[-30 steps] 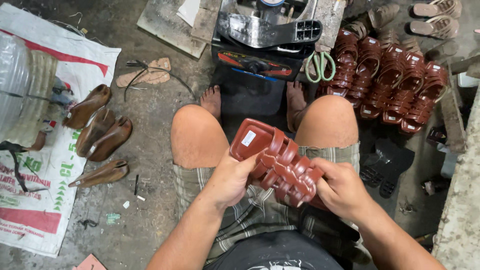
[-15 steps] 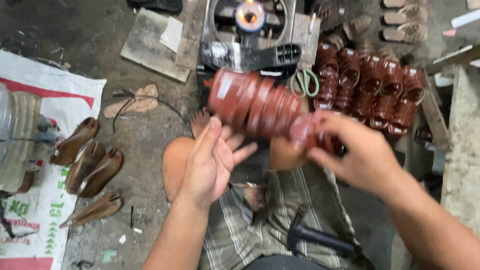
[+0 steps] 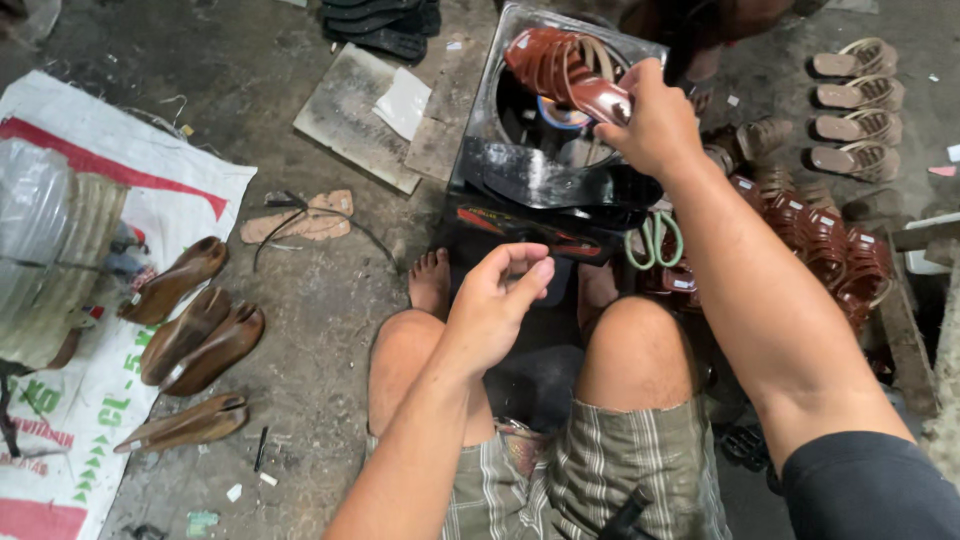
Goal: The person sits on the floor and assembles brown sandals by attaching black rubber soles to the upper straps. They use a grinding machine to smooth the edges of the soles and then press them onto the sandals by hand.
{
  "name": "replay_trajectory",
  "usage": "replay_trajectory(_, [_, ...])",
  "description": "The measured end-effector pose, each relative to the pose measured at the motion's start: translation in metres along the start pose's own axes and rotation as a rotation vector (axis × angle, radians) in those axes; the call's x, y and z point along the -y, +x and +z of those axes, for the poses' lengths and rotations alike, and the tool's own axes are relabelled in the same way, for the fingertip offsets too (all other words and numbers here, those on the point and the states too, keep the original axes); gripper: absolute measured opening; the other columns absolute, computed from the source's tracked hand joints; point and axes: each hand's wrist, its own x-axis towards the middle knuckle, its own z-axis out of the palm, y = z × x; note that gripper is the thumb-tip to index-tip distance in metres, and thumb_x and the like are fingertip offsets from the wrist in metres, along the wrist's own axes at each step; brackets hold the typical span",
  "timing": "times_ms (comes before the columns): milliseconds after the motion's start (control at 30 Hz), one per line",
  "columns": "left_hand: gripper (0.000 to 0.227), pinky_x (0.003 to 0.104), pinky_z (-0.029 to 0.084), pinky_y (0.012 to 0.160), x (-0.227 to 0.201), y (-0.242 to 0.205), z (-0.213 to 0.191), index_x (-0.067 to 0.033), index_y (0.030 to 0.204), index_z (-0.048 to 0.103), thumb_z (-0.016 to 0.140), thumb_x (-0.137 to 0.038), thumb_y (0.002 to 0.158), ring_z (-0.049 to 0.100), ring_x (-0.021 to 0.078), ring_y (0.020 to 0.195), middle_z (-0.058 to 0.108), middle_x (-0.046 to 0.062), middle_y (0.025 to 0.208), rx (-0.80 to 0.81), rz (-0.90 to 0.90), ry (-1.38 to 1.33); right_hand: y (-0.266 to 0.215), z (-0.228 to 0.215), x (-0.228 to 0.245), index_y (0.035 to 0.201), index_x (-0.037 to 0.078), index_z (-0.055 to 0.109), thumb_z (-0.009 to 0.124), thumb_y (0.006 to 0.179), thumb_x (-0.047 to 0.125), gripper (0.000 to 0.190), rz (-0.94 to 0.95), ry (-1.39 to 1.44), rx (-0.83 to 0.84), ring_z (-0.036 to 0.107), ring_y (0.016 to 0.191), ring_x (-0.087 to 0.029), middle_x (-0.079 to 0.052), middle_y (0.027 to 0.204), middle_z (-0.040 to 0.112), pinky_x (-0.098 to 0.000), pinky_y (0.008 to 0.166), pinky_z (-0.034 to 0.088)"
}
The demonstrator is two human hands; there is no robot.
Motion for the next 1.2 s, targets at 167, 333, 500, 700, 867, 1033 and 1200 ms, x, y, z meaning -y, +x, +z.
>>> replay_trajectory(167, [0.039, 0.027, 0.055, 0.084, 0.008, -0.002, -0.006, -0.0007, 0.124, 0.066, 0.071, -0.025, 0.095, 0.066, 0.0110, 0.091, 0.070, 0.004, 0.106, -0.017, 0.030, 0.011, -0.034, -0.031, -0.003, 0.128, 0.003, 0.046, 0.089, 0.082, 0.024, 0.067, -0.071, -0.073, -0.018, 0.068, 0.097, -0.045, -0.025, 0.109, 0.071, -0.0510, 0.083, 0.052])
replay_trajectory(333, [0.057, 0.032, 0.054, 0.100, 0.011, -0.005, -0.009, 0.0006, 0.139, 0.056, 0.077, -0.025, 0.093, 0.065, 0.0179, 0.113, 0.066, 0.015, 0.128, -0.039, 0.098, -0.062, -0.134, -0.085, 0.018, 0.131, 0.003, 0.051, 0.069, 0.101, 0.026, 0.042, 0.132, 0.248, 0.041, 0.064, 0.087, -0.042, -0.023, 0.106, 0.066, -0.0485, 0.074, 0.051])
replay_trajectory(500, [0.117, 0.040, 0.043, 0.114, -0.013, -0.046, -0.001, -0.0150, 0.164, 0.005, 0.088, -0.023, 0.081, 0.040, 0.0221, 0.145, 0.029, 0.014, 0.165, 0.113, 0.346, -0.186, -0.277, -0.120, 0.059, 0.122, 0.001, 0.056, 0.047, 0.105, 0.035, 0.039, 0.345, 1.619, 0.277, 0.072, 0.071, -0.030, -0.023, 0.097, 0.070, -0.0382, 0.055, 0.058])
replay_trajectory(700, [0.118, 0.038, 0.050, 0.115, -0.043, -0.122, 0.017, -0.0148, 0.172, 0.010, 0.090, -0.023, 0.086, 0.056, 0.0219, 0.131, 0.043, 0.012, 0.156, 0.347, 0.470, -0.365, -0.382, -0.107, 0.092, 0.125, -0.001, 0.061, 0.050, 0.099, 0.034, 0.045, 0.740, 1.463, 0.587, 0.073, 0.062, -0.033, -0.025, 0.082, 0.077, -0.0390, 0.049, 0.055])
replay_trajectory(867, [0.117, 0.037, 0.055, 0.097, -0.047, -0.166, 0.010, -0.0105, 0.169, 0.018, 0.087, -0.030, 0.076, 0.063, 0.0200, 0.111, 0.058, 0.015, 0.133, 0.237, 0.060, 0.012, -0.422, -0.125, 0.106, 0.132, 0.029, 0.067, 0.071, 0.085, 0.033, 0.048, -0.050, 0.074, 0.626, 0.074, 0.077, -0.029, -0.008, 0.084, 0.072, -0.0393, 0.064, 0.059])
replay_trajectory(1033, [0.112, 0.039, 0.048, 0.106, -0.034, -0.199, 0.003, -0.0054, 0.161, 0.029, 0.091, -0.034, 0.072, 0.059, 0.0254, 0.124, 0.056, 0.015, 0.142, 0.224, 0.092, 0.442, -0.441, -0.116, 0.122, 0.121, 0.031, 0.070, 0.079, 0.072, 0.027, 0.050, -0.130, -0.117, 0.575, 0.063, 0.083, -0.032, -0.009, 0.090, 0.057, -0.0436, 0.067, 0.054])
replay_trajectory(1200, [0.095, 0.043, 0.042, 0.126, -0.010, -0.208, -0.005, -0.0156, 0.160, 0.032, 0.089, -0.038, 0.088, 0.043, 0.0333, 0.154, 0.034, 0.020, 0.166, 0.238, 0.292, 0.523, -0.446, -0.123, 0.090, 0.123, 0.016, 0.062, 0.072, 0.077, 0.007, 0.047, -0.092, 0.214, 0.370, 0.063, 0.090, -0.027, -0.011, 0.098, 0.060, -0.0360, 0.076, 0.051])
